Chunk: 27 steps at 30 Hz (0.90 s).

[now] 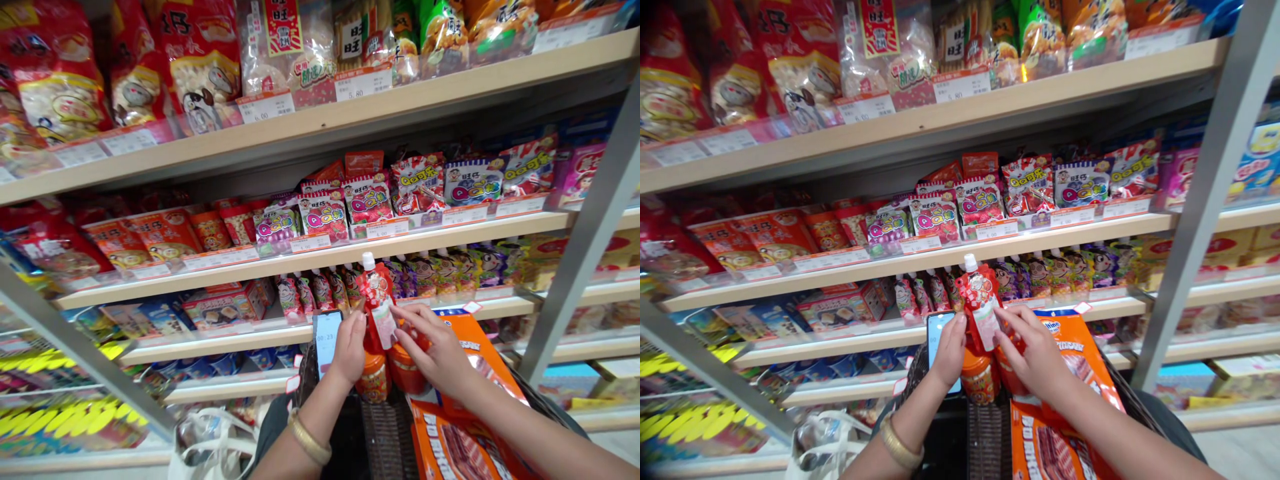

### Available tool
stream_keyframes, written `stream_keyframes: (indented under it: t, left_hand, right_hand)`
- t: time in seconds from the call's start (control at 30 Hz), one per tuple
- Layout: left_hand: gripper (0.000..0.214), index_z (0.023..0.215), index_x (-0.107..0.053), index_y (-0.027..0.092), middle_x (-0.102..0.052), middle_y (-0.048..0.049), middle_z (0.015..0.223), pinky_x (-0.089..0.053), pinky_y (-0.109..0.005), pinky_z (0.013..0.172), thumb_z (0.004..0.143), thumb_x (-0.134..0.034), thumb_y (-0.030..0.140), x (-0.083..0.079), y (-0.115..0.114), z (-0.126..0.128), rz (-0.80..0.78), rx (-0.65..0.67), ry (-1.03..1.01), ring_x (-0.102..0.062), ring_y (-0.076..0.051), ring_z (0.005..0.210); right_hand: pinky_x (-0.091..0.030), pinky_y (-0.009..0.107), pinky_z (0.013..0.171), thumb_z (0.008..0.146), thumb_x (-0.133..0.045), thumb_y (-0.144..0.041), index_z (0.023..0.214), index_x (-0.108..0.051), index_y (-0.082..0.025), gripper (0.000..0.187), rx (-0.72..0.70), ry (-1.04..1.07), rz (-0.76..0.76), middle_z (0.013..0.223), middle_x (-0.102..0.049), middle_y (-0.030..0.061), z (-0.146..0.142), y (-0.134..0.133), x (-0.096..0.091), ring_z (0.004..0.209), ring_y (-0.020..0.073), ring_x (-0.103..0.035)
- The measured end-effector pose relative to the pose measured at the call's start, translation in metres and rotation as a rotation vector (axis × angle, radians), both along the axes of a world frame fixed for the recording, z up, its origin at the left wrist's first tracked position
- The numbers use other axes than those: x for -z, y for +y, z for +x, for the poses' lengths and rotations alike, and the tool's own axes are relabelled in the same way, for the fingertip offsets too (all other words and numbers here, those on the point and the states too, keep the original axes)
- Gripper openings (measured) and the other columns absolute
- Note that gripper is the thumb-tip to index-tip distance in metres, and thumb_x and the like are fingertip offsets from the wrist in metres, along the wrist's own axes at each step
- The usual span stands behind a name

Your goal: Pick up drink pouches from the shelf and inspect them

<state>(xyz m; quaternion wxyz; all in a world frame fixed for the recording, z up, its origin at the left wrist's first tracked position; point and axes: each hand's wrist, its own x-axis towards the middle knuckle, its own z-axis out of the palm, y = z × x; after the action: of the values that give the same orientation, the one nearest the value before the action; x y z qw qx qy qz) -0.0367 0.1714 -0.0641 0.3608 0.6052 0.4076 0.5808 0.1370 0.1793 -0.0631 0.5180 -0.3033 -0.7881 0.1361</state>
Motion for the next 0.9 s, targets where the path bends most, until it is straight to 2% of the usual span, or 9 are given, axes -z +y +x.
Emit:
stream_keyframes:
  t: [0.07, 0.13, 0.23, 0.37, 0.5, 0.6, 0.7, 0.8, 0.9]
  left_hand:
    - [0.049, 0.126, -0.057, 0.016, -0.061, -0.0116, 0.125, -0.043, -0.036, 0.101, 0.093, -0.036, 0.047, -0.001, 0.000, -0.001, 0.032, 0.062, 0.005, -0.054, -0.024, 0.118]
    - [0.045, 0.132, -0.052, 0.020, -0.055, -0.0105, 0.133, -0.042, -0.039, 0.104, 0.093, -0.041, 0.039, -0.004, 0.000, -0.001, 0.078, 0.058, 0.086, -0.049, -0.024, 0.125]
    - [0.040, 0.127, -0.058, 0.023, -0.052, -0.0097, 0.134, -0.047, -0.038, 0.100, 0.087, -0.051, 0.026, -0.011, -0.003, 0.003, 0.132, -0.002, 0.244, -0.048, -0.024, 0.125]
    - [0.047, 0.129, -0.055, 0.026, -0.043, -0.0109, 0.140, -0.058, -0.026, 0.075, 0.082, -0.055, 0.018, -0.014, -0.006, 0.007, 0.097, -0.010, 0.251, -0.052, -0.025, 0.121]
    - [0.061, 0.136, -0.044, 0.025, -0.035, -0.0113, 0.146, -0.057, -0.027, 0.083, 0.078, -0.060, 0.015, -0.008, -0.004, 0.007, 0.049, 0.027, 0.182, -0.043, -0.027, 0.130]
    - [0.059, 0.133, -0.045, 0.020, -0.045, -0.0140, 0.139, -0.054, -0.033, 0.090, 0.077, -0.062, 0.016, 0.000, 0.001, 0.006, 0.000, 0.079, 0.090, -0.052, -0.025, 0.121]
    - [0.048, 0.120, -0.052, 0.017, -0.058, -0.0114, 0.120, -0.050, -0.036, 0.096, 0.074, -0.067, 0.016, 0.004, 0.005, 0.005, 0.028, 0.041, 0.092, -0.057, -0.023, 0.111]
    - [0.041, 0.111, -0.055, 0.018, -0.061, -0.0084, 0.109, -0.048, -0.036, 0.096, 0.072, -0.069, 0.014, 0.005, 0.006, 0.003, 0.074, 0.016, 0.138, -0.058, -0.021, 0.104]
    - [0.036, 0.106, -0.056, 0.018, -0.060, -0.0075, 0.105, -0.048, -0.034, 0.093, 0.073, -0.069, 0.015, 0.002, 0.006, 0.003, 0.095, 0.000, 0.157, -0.058, -0.020, 0.101]
  right_hand:
    - [-0.053, 0.036, 0.083, 0.090, -0.052, -0.026, 0.127, -0.055, -0.024, 0.038, 0.011, -0.001, -0.023, 0.107, -0.061, 0.0093, 0.001, 0.002, 0.000, 0.096, 0.0215, -0.062]
    - [-0.051, 0.039, 0.088, 0.089, -0.054, -0.031, 0.125, -0.055, -0.022, 0.038, 0.038, -0.001, -0.027, 0.111, -0.062, 0.0106, 0.002, 0.004, 0.000, 0.103, 0.0238, -0.060]
    - [-0.053, 0.039, 0.082, 0.085, -0.059, -0.039, 0.113, -0.061, -0.019, 0.034, 0.102, 0.007, -0.033, 0.102, -0.066, 0.0111, 0.001, 0.005, 0.002, 0.096, 0.0257, -0.063]
    - [-0.054, 0.037, 0.075, 0.088, -0.055, -0.039, 0.099, -0.064, -0.019, 0.025, 0.139, 0.035, -0.075, 0.092, -0.069, 0.0104, 0.000, 0.006, 0.006, 0.085, 0.0245, -0.065]
    - [-0.054, 0.036, 0.074, 0.090, -0.050, -0.033, 0.097, -0.064, -0.018, 0.022, 0.082, -0.001, -0.090, 0.088, -0.071, 0.0087, 0.001, 0.005, 0.008, 0.081, 0.0234, -0.067]
    - [-0.054, 0.038, 0.078, 0.090, -0.051, -0.030, 0.105, -0.062, -0.018, 0.022, 0.068, 0.008, 0.026, 0.092, -0.070, 0.0093, 0.003, 0.004, 0.004, 0.087, 0.0243, -0.066]
    - [-0.054, 0.038, 0.083, 0.088, -0.054, -0.026, 0.118, -0.054, -0.020, 0.030, 0.089, 0.066, 0.124, 0.105, -0.066, 0.0100, 0.006, 0.001, -0.001, 0.095, 0.0235, -0.064]
    - [-0.054, 0.037, 0.086, 0.086, -0.058, -0.019, 0.131, -0.043, -0.024, 0.047, 0.080, 0.123, 0.233, 0.112, -0.062, 0.0089, 0.007, -0.001, -0.006, 0.101, 0.0222, -0.061]
    - [-0.053, 0.038, 0.086, 0.083, -0.059, -0.008, 0.136, -0.037, -0.029, 0.062, -0.002, 0.162, 0.374, 0.112, -0.059, 0.0076, 0.007, -0.003, -0.008, 0.104, 0.0217, -0.059]
